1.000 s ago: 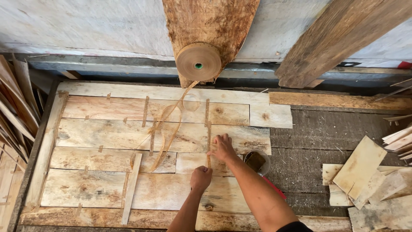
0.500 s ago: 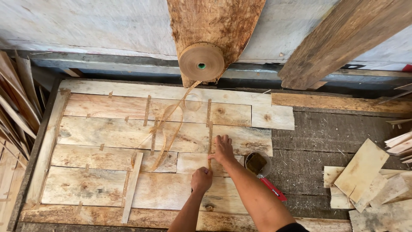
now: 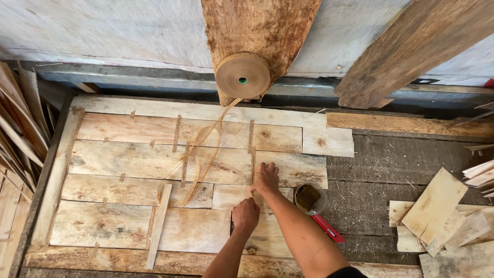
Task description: Applying thin wood veneer strips onto a wooden board using adhesive and a utility knife.
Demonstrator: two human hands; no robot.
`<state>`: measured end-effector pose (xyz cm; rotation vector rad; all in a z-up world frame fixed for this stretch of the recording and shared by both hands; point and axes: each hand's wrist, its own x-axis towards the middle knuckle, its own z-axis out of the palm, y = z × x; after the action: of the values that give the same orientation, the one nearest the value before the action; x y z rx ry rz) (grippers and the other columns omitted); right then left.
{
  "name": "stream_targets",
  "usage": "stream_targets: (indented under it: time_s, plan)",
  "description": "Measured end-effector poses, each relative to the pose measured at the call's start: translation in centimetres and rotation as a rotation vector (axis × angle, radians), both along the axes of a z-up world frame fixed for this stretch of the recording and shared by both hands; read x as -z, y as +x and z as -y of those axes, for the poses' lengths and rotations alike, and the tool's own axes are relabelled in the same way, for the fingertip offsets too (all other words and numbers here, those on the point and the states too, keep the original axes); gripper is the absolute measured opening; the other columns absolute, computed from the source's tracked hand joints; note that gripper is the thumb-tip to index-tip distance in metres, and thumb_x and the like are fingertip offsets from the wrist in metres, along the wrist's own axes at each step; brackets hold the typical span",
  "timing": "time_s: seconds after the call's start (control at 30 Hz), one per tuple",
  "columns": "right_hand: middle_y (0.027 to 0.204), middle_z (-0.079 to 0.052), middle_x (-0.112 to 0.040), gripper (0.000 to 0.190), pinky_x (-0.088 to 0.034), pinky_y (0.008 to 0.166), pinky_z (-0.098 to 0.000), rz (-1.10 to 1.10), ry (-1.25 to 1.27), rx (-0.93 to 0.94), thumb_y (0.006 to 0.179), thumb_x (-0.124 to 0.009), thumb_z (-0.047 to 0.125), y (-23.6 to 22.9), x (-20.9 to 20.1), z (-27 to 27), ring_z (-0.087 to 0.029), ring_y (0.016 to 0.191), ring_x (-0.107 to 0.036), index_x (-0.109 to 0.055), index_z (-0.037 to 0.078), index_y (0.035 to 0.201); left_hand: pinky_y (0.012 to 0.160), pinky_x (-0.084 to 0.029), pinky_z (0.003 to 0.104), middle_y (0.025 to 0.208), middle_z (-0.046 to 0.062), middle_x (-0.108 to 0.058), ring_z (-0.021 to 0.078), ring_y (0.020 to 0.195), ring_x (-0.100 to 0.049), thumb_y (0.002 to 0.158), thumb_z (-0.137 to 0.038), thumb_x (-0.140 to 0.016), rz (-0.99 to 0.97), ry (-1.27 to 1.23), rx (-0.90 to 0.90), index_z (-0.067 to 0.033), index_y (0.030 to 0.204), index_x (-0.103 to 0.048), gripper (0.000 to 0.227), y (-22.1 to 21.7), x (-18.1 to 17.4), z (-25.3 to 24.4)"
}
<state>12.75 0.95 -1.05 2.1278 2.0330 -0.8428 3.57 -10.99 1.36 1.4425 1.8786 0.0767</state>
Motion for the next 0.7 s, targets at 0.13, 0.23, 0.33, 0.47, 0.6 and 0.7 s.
stream_targets:
  time_s: [0.13,0.23,0.33,0.47,0.6,0.7]
  plan:
    - [0.133,-0.016,-0.043,0.101,-0.056,0.096,-0.0402,0.03,-0.048,0.013,0.056,-0.104,0.032,-0.5,-0.8,-0.3,-0.032,0.121,-0.047,-0.045,0.004,0.133,0.095,-0.045,0.049,0.095,0.011,-0.071,0.0317,0.094,-0.069,0.098,-0.021,-0.057,-0.027,0.034,0.046,-0.0079,0.093,-0.065,0.016,-0.1,0.0,-0.2]
    - [0.135,-0.017,-0.039,0.106,-0.055,0.096,-0.0407,0.061,-0.093,0.028,0.058,-0.104,0.035,-0.9,-1.7,-0.5,-0.033,0.123,-0.044,-0.041,0.004,0.137,0.095,-0.045,0.049,0.098,0.01,-0.071,0.0303,0.098,-0.069,0.097,-0.021,-0.058,-0.07,0.046,0.132,-0.0087,0.097,-0.065,0.014,-0.2,0.8,-0.3]
    - [0.137,-0.016,-0.039,0.106,-0.055,0.097,-0.0406,0.077,-0.124,0.058,0.058,-0.103,0.035,-1.3,-2.0,-0.5,-0.032,0.125,-0.044,-0.042,0.005,0.139,0.095,-0.046,0.048,0.102,0.008,-0.071,0.0285,0.103,-0.068,0.097,-0.021,-0.059,-0.113,0.117,0.187,-0.01,0.1,-0.066,0.013,-0.4,1.4,-0.2]
    - [0.138,-0.015,-0.037,0.106,-0.054,0.099,-0.0428,0.099,-0.123,0.095,0.058,-0.104,0.03,-1.7,-3.2,-0.3,-0.034,0.128,-0.041,-0.04,0.004,0.139,0.096,-0.045,0.048,0.107,0.008,-0.07,0.0272,0.106,-0.065,0.095,-0.021,-0.061,-0.145,0.128,0.291,-0.0106,0.107,-0.064,0.016,-0.3,2.1,-0.2]
    - [0.138,-0.016,-0.037,0.105,-0.054,0.098,-0.0431,0.08,-0.123,0.12,0.059,-0.104,0.029,-1.7,-2.6,-0.4,-0.033,0.128,-0.041,-0.04,0.004,0.139,0.101,-0.044,0.049,0.11,0.009,-0.071,0.0249,0.105,-0.067,0.103,-0.019,-0.053,-0.227,-0.037,0.517,-0.0112,0.112,-0.063,0.015,1.6,1.6,0.6]
    - [0.135,-0.017,-0.04,0.103,-0.054,0.098,-0.0419,0.053,-0.061,0.05,0.059,-0.103,0.029,-1.0,-2.5,0.1,-0.034,0.124,-0.044,-0.042,0.003,0.137,0.101,-0.044,0.048,0.109,0.008,-0.072,0.0247,0.111,-0.065,0.101,-0.02,-0.053,-0.114,-0.034,0.429,-0.0137,0.108,-0.067,0.017,2.7,0.2,2.2]
